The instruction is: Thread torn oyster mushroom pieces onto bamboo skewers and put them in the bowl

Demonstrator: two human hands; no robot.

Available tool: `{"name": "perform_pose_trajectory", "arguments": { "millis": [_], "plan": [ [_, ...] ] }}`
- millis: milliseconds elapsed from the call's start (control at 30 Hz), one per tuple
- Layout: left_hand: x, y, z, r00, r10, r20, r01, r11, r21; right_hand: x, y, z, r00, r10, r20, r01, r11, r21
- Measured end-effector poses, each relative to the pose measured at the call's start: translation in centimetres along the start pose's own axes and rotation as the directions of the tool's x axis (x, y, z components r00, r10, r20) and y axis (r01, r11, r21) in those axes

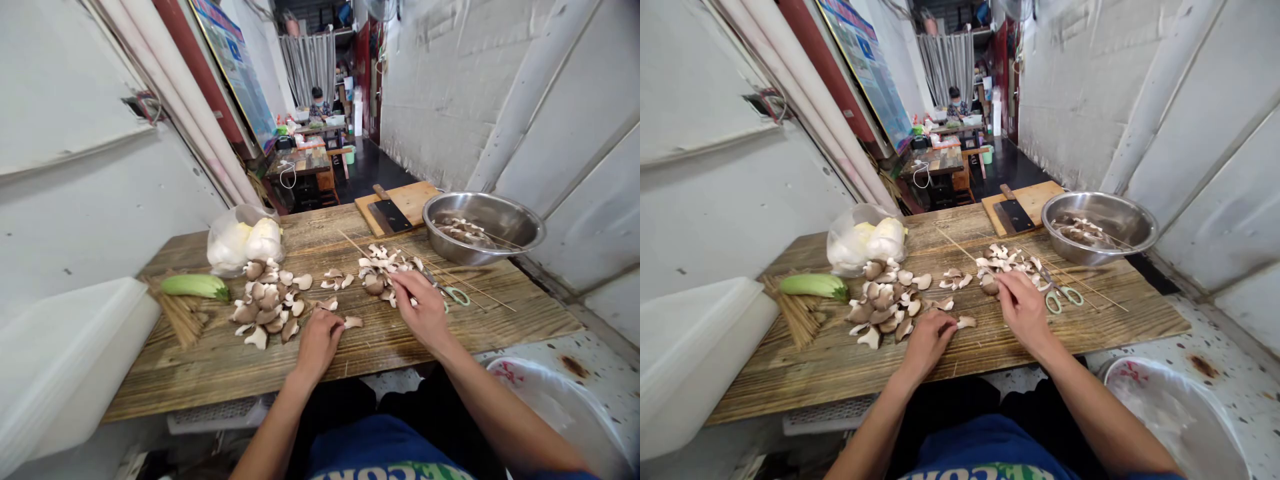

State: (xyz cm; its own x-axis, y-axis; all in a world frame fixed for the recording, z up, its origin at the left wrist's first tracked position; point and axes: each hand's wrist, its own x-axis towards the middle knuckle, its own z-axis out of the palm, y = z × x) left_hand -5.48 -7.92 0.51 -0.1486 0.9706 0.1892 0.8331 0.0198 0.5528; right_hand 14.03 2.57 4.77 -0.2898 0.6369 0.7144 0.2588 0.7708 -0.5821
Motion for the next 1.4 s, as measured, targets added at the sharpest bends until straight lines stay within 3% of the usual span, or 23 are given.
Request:
{"name": "perform_pose_trajectory", "arguments": {
  "millis": [167, 300, 433, 567, 833, 1100, 1267, 1400],
  "plan": [
    [-2.3, -1.4, 0.7, 0.967, -0.065, -0.246, 0.034, 0.991, -0.126, -6.0, 1.0, -2.1, 0.999, 0.053, 0.009, -0.050, 0.973, -0.227],
    [-3.1, -2.4, -0.4, 0.944, -0.115, -0.309, 0.088, 0.991, -0.101, -9.1, 3.2, -2.3, 0.997, 0.066, 0.040, -0.045, 0.918, -0.394],
    [-2.9, -2.2, -0.7, 0.964, -0.045, -0.263, 0.021, 0.995, -0.093, -10.1, 4.0, -1.9, 0.995, 0.053, 0.082, -0.002, 0.849, -0.529],
    [-2.5, -1.6, 0.5, 0.983, -0.011, -0.181, -0.005, 0.996, -0.085, -10.5, 3.9, -1.4, 0.996, 0.028, 0.089, 0.037, 0.761, -0.648],
    [-1.5, -1.4, 1.8, 0.990, -0.029, -0.141, 0.020, 0.997, -0.068, -10.7, 3.9, -1.3, 0.994, -0.003, 0.110, 0.079, 0.714, -0.696],
    [-1.5, -0.9, 2.0, 0.987, -0.030, -0.159, 0.009, 0.992, -0.129, -10.9, 4.0, -1.3, 0.993, 0.011, 0.121, 0.075, 0.731, -0.679],
    [-1.4, -0.8, 1.6, 0.980, -0.114, -0.165, 0.085, 0.981, -0.177, -10.9, 3.8, -1.3, 0.993, 0.017, 0.114, 0.064, 0.744, -0.666],
    [-1.5, -0.8, 1.1, 0.989, -0.080, -0.125, 0.064, 0.990, -0.129, -10.8, 3.7, -1.7, 0.996, 0.039, 0.086, 0.017, 0.825, -0.565]
  ]
}}
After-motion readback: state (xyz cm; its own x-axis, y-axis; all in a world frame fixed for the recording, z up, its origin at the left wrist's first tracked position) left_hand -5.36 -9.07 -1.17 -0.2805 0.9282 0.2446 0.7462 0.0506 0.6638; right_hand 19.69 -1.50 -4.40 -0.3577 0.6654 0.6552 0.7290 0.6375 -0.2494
